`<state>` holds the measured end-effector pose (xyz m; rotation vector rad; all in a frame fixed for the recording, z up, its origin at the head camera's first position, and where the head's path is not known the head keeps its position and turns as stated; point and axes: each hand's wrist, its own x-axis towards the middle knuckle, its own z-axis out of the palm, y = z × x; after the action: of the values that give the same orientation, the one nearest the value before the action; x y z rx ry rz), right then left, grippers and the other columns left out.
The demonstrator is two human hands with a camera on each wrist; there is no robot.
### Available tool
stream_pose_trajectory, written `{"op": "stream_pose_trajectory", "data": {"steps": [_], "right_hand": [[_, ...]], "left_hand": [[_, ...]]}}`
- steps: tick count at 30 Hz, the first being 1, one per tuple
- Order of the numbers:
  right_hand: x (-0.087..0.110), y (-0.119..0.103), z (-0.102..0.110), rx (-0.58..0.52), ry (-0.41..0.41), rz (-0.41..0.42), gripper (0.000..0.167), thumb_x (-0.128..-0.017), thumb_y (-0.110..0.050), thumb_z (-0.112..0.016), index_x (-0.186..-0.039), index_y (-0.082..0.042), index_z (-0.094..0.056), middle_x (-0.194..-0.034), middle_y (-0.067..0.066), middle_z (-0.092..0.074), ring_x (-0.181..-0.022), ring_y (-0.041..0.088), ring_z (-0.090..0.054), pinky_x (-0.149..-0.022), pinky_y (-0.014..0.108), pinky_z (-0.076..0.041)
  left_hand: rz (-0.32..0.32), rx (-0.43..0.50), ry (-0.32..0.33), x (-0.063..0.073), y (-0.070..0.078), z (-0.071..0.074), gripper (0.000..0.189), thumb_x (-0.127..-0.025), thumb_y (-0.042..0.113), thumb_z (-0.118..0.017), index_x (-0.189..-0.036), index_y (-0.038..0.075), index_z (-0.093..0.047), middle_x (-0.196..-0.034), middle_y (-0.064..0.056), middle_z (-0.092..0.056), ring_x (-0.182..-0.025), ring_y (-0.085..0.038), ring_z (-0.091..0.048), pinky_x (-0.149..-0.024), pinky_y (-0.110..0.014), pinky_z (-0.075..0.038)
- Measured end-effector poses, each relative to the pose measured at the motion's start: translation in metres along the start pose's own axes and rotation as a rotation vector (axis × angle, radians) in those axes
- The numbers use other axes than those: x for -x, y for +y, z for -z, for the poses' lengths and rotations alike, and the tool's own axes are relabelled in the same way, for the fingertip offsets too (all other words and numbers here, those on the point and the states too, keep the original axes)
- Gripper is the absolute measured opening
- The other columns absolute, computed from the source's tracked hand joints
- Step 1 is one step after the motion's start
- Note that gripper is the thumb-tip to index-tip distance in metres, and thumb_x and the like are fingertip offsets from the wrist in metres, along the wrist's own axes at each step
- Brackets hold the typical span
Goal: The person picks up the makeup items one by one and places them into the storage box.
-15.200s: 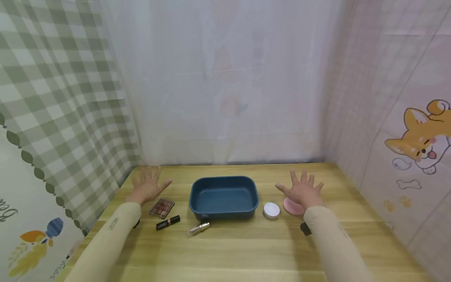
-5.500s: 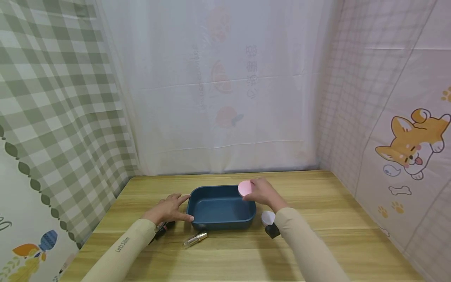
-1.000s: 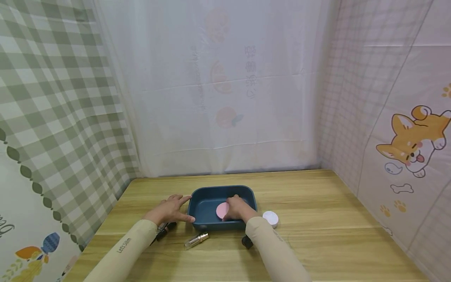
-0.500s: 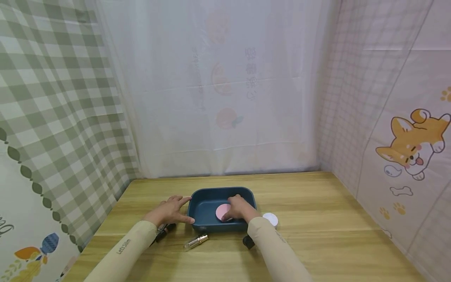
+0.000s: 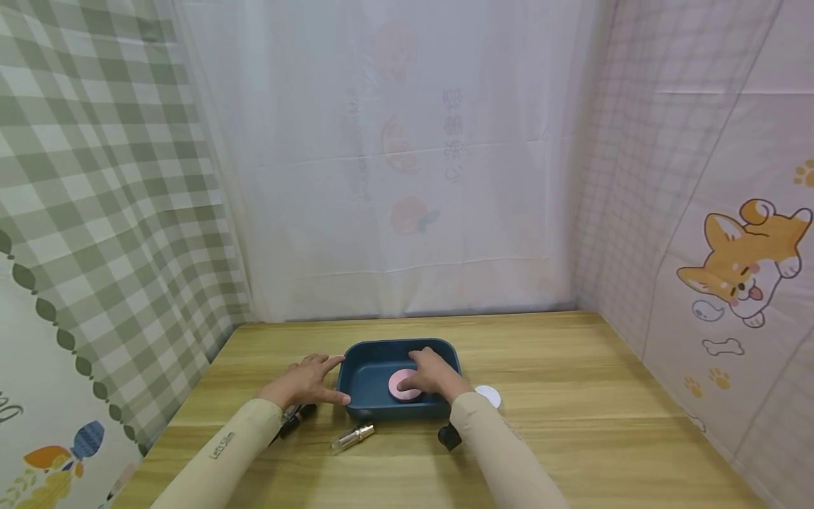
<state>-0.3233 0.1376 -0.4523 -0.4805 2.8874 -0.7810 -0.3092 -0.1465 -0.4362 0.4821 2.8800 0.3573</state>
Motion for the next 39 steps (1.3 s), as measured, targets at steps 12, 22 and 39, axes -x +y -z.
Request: {"op": "stream_pose_trajectory", "data": {"steps": [12, 22, 39], "right_hand": [[0.006, 0.0, 0.006, -0.106, 0.074, 0.053, 0.065, -0.081, -0.025, -0.083, -0.133, 0.006, -0.059, -0.12, 0.021, -0.064, -0.11, 0.032, -0.061, -0.094, 0.047, -0.05], [0.012, 0.0, 0.01, -0.111, 0.075, 0.079, 0.061, -0.083, -0.027, -0.082, -0.134, -0.002, -0.06, -0.124, 0.014, -0.061, -0.115, 0.032, -0.059, -0.096, 0.047, -0.049], [0.021, 0.008, 0.025, -0.238, 0.082, 0.172, 0.058, -0.086, -0.016, -0.078, -0.136, 0.005, -0.056, -0.13, 0.022, -0.06, -0.117, 0.035, -0.057, -0.099, 0.05, -0.046]], "left_hand": [[-0.003, 0.001, 0.001, 0.0, 0.0, 0.001, 0.098, -0.074, 0.068, -0.075, -0.153, 0.021, -0.041, -0.151, -0.02, -0.039, -0.141, -0.041, -0.031, -0.108, -0.066, -0.025], [0.0, -0.004, 0.007, 0.001, 0.0, 0.002, 0.098, -0.074, 0.068, -0.075, -0.153, 0.02, -0.041, -0.15, -0.02, -0.04, -0.141, -0.041, -0.032, -0.108, -0.067, -0.025], [0.013, 0.013, -0.003, 0.002, 0.001, 0.003, 0.098, -0.074, 0.068, -0.075, -0.153, 0.021, -0.041, -0.152, -0.02, -0.038, -0.142, -0.041, -0.03, -0.11, -0.065, -0.024]]}}
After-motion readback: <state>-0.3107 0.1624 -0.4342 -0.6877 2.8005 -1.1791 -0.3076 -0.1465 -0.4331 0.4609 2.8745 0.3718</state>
